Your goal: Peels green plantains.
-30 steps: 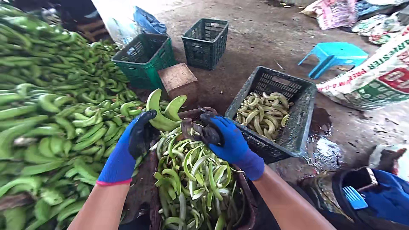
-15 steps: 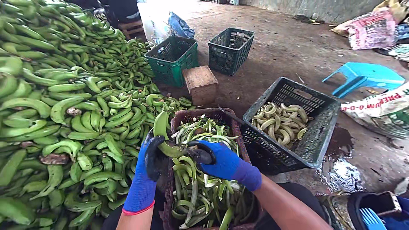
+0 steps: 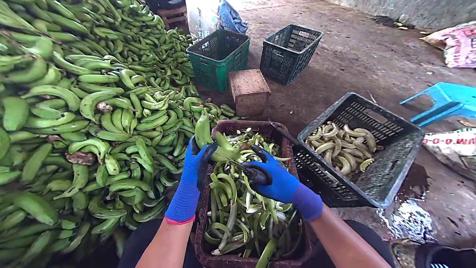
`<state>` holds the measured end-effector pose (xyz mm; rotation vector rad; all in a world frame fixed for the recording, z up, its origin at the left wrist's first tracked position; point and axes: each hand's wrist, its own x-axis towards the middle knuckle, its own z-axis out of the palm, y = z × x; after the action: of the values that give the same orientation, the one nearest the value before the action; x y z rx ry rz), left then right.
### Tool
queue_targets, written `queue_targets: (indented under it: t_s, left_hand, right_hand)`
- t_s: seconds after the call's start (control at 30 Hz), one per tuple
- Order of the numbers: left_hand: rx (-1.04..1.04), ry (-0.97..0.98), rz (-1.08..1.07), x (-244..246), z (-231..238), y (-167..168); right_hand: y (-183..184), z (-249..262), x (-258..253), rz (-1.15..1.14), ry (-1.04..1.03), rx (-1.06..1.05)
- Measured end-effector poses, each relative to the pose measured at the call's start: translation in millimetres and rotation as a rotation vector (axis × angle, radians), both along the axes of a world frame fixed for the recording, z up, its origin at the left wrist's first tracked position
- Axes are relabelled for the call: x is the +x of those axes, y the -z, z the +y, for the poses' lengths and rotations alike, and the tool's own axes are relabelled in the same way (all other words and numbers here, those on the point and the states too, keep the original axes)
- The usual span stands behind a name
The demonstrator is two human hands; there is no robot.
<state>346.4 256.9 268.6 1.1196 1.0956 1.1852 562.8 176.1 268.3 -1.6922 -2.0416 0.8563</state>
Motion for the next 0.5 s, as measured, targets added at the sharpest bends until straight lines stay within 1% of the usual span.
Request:
queue_targets:
  t_s: [0.07,0.13,0.17,0.23,0.3,0.43,0.47,0.5]
  left_hand:
    - [-0.084,0.061,-0.204,4,-6,-4]
    - [-0.137,0.113,-0.286,5,-7,1]
    - [-0.146,0.13,-0.298,4,-6,2]
    - [-0.125,0.114,-0.281,2,-4,-1]
    - [-0.099,0.063,-0.223,2,-1,-3]
    - [-0.112,0.007,-0.127,2,6,9]
    - [-0.103,-0.025,-0.129,-1,12,12]
    - [-0.084,-0.102,-0.141,-10,22,15]
  right_hand:
    - [2,1,-3,0.012,0.005,0.112]
    - [6,0,-5,0.113,-0.011,0.251]
    - [3,-2,-5,0.164,-0.034,0.257]
    - [-9,-7,-10,0.222,-0.102,0.2]
    - [-21,-10,-19,0.225,-0.146,0.12]
    - [-32,-6,-24,0.081,-0.227,-0.025]
    - [-34,-9,-22,0.04,-0.257,-0.05]
    - [-33,-14,-19,0.013,-0.292,-0.078]
